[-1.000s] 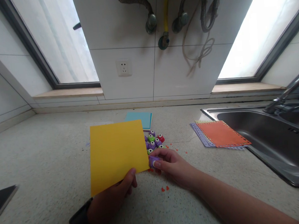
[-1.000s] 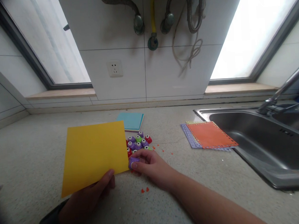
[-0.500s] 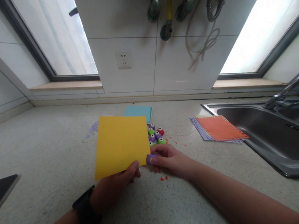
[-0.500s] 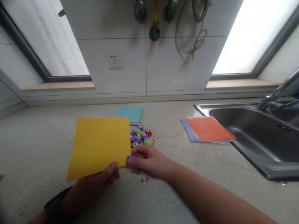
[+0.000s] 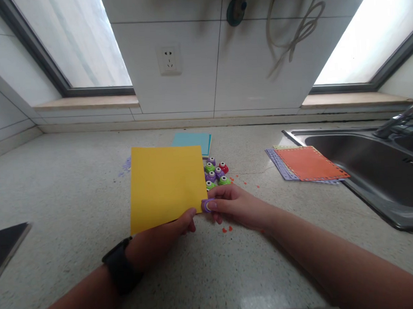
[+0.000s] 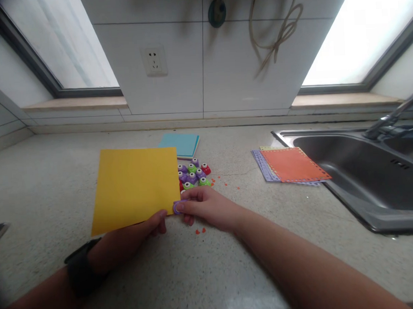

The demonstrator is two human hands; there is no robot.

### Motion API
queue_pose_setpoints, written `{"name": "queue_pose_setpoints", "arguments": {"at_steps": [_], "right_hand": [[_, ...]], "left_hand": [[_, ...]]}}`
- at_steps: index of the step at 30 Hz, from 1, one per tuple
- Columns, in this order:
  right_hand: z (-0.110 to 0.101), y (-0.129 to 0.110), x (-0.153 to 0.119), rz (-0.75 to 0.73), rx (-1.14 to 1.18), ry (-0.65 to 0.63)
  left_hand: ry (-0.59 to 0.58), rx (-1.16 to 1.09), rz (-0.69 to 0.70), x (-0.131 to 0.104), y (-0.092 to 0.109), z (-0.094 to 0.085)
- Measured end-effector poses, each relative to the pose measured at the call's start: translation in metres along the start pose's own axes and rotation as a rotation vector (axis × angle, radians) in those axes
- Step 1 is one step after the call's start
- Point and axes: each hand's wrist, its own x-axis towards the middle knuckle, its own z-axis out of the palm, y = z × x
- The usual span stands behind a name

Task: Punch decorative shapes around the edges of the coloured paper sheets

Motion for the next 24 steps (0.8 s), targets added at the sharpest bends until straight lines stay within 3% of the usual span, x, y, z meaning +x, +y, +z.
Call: {"name": "queue_pose_setpoints", "arguments": {"at_steps": [24], "right_hand": [[0.0043, 0.0011, 0.0001, 0.008, 0.025, 0.023]], "left_hand": [[0.039, 0.001, 0.066, 0.0012, -0.0025, -0.0001]]}}
